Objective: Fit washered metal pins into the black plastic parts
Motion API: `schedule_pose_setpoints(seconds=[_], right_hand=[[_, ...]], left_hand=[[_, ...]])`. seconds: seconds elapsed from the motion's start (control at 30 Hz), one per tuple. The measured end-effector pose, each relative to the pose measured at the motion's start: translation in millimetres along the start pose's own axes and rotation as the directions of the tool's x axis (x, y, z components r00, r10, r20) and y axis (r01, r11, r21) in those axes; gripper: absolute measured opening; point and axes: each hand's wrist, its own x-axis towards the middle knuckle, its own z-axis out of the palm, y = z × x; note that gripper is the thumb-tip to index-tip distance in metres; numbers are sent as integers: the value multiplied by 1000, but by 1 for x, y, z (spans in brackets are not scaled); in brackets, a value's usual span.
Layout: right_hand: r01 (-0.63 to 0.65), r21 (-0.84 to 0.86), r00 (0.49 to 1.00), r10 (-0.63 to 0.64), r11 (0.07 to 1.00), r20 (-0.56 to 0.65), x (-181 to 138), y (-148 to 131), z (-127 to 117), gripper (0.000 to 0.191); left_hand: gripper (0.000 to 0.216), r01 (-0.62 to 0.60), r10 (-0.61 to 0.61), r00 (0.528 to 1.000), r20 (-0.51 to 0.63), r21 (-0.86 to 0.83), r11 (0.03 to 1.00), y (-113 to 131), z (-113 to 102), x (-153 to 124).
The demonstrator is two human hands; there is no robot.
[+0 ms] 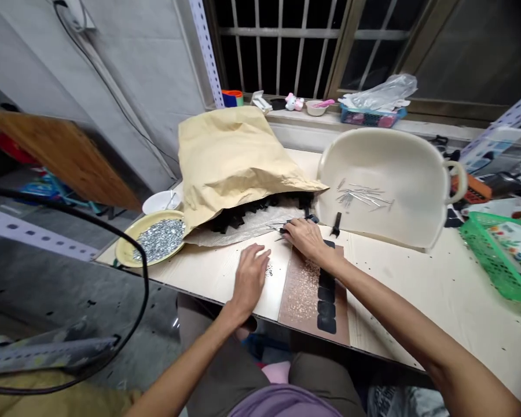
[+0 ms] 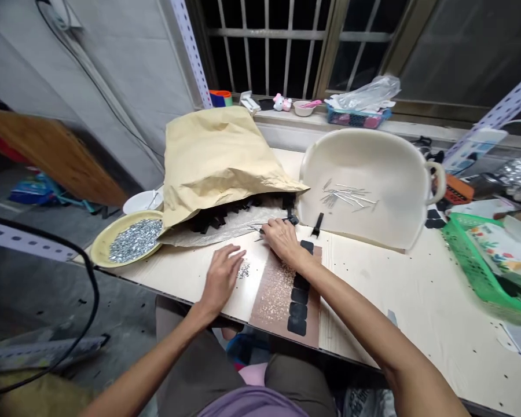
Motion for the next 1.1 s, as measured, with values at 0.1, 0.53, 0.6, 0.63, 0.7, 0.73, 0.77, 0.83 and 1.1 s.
schedule_pose_setpoints(seconds=[0.1, 0.53, 0.6, 0.63, 0.7, 0.73, 0.77, 0.83, 1.1], right_hand=[[-14, -39, 999, 15, 999, 48, 23, 0, 22, 18], [-60, 13, 991, 61, 998, -123, -13, -1, -6, 30], [-57, 45, 985, 64, 997, -160, -31, 2, -11, 31], [-57, 64, 982, 68, 996, -175, -41, 4, -12, 31], [-65, 106, 977, 85, 992, -196, -59, 6, -13, 28], [-71, 126, 974, 96, 989, -205, -67, 6, -13, 27], [-76, 145, 971, 106, 987, -214, -75, 7, -13, 27], [-78, 181, 966, 119, 980, -228, -89, 6, -14, 26], [-62, 402, 960, 165, 914, -227, -112, -11, -25, 29]], left_hand=[[24, 56, -57, 998, 31, 9, 998, -26, -15, -2], [23, -127, 102, 943, 317, 59, 990, -36, 5, 24], [23, -146, 108, 927, 360, 80, 986, -35, 6, 27], [23, -155, 111, 920, 375, 89, 984, -33, 6, 27], [23, -166, 111, 910, 399, 106, 980, -29, 6, 29], [22, -169, 107, 906, 410, 118, 978, -27, 6, 30], [22, -171, 103, 901, 422, 128, 977, -25, 6, 31], [19, -154, 86, 894, 440, 122, 981, -22, 6, 34], [17, 559, -319, 826, 465, -602, 570, 8, 7, 48]])
